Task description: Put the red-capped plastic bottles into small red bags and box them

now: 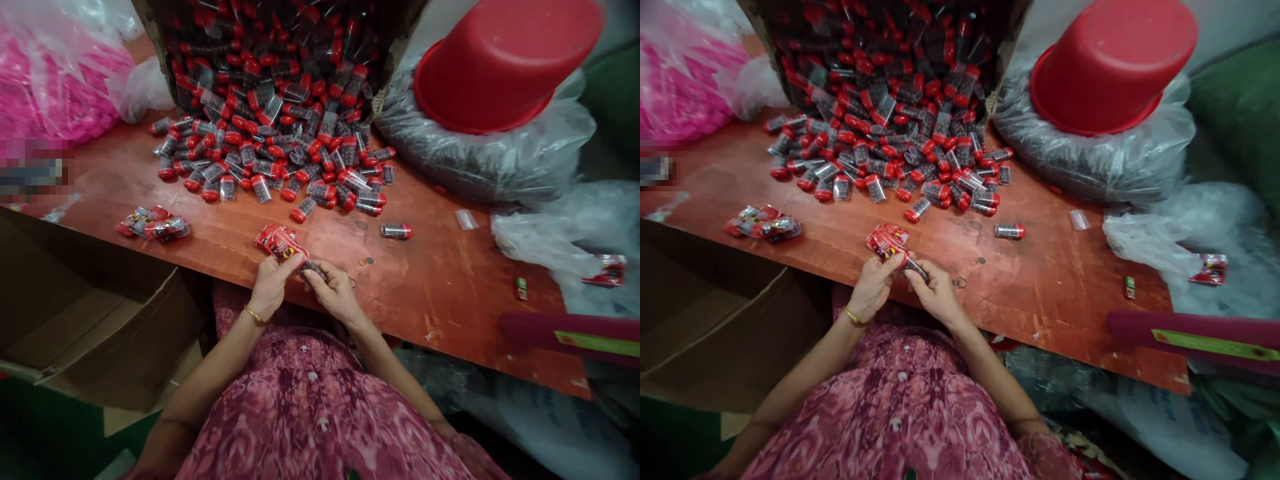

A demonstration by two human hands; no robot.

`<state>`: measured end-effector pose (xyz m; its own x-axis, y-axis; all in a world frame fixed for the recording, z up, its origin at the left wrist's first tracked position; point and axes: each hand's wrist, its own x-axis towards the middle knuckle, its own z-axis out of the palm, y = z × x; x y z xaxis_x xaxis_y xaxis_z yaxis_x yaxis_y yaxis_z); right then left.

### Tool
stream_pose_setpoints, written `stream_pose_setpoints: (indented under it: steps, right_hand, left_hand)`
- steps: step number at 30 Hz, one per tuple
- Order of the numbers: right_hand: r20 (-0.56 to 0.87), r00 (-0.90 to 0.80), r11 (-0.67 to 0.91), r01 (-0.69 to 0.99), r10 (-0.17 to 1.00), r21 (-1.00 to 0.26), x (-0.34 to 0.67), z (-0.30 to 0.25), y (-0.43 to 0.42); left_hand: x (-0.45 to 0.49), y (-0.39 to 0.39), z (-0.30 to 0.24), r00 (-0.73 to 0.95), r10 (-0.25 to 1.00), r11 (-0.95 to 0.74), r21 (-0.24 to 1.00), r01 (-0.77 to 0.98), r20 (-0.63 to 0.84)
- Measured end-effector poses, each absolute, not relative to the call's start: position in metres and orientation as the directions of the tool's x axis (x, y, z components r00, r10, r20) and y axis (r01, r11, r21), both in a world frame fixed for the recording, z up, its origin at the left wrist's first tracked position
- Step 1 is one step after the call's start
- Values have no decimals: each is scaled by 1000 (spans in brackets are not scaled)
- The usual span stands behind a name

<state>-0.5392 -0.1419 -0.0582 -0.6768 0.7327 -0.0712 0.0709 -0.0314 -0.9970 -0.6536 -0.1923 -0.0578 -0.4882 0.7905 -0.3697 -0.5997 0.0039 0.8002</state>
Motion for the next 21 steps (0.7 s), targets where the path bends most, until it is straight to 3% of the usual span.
stream_pose_setpoints:
  steps: [5, 9, 16, 21]
  right_hand:
    - [-199, -703, -261, 20, 682, -965, -545, -60, -145]
    - [-200, -701, -350, -75, 684, -934, -548, -59, -151]
    - [-181, -603, -187, 54, 777, -981, -565, -67, -144]
    - [-27, -563, 181, 310, 826, -933, -589, -74, -132]
  left_hand:
    - [-657, -193, -59, -426, 836, 15, 791, -611, -345]
    - [-660, -195, -55, -503, 795, -53, 787, -614, -339]
    - [-660, -198, -54, -409, 835, -4, 739, -674, -368]
    - [-679, -200, -45, -372, 787, 121, 714, -689, -492]
